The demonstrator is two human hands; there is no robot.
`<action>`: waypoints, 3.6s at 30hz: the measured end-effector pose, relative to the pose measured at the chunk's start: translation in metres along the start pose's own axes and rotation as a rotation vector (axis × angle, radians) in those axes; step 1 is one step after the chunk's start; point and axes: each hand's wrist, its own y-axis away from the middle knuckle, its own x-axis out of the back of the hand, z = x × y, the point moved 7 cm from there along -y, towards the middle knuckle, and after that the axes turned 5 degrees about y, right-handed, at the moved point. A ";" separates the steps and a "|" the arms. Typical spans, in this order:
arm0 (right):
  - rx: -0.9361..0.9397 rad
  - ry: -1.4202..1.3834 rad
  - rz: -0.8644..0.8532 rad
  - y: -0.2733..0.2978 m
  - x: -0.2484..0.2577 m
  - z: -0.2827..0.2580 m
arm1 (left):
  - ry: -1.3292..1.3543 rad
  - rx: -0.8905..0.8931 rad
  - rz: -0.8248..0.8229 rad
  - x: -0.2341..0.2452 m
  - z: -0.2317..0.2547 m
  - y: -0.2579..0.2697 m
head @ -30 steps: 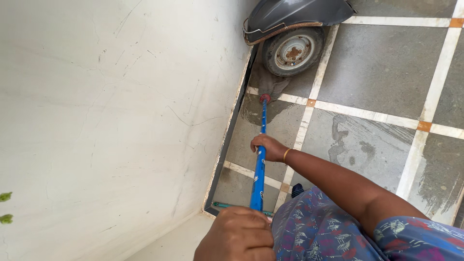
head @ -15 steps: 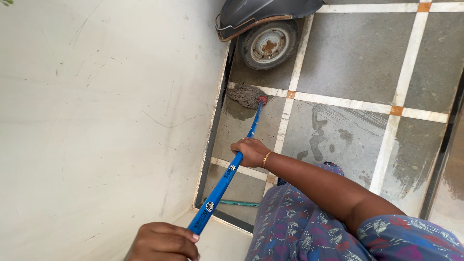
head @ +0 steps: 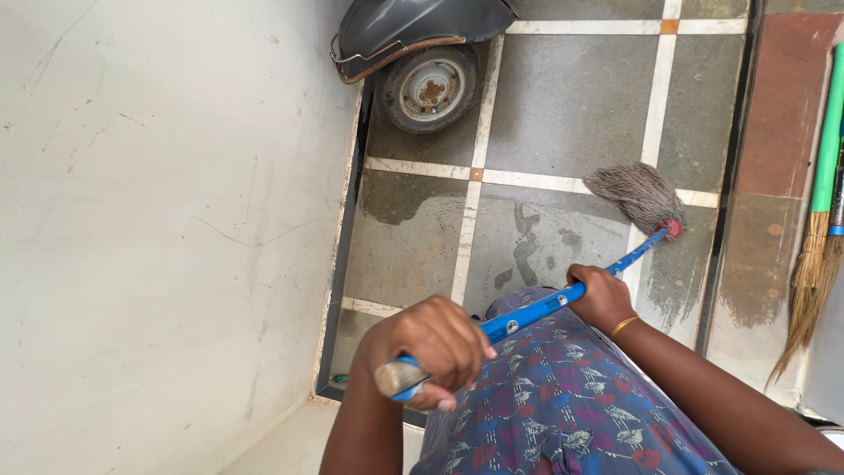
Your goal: The person mops the tiled floor of a garage or entryway using a mop with a blue handle, working around a parked motor scooter and near brooms leaning against a wall.
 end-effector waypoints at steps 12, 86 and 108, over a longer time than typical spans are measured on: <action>0.001 -0.066 0.242 0.016 -0.053 0.031 | 0.002 0.201 0.161 -0.016 -0.005 0.035; 0.586 -0.541 0.085 0.061 -0.113 -0.229 | -0.487 0.410 0.231 -0.176 0.126 0.123; 0.844 -0.170 -0.312 0.056 -0.145 -0.369 | -0.929 0.178 0.552 -0.118 0.264 0.148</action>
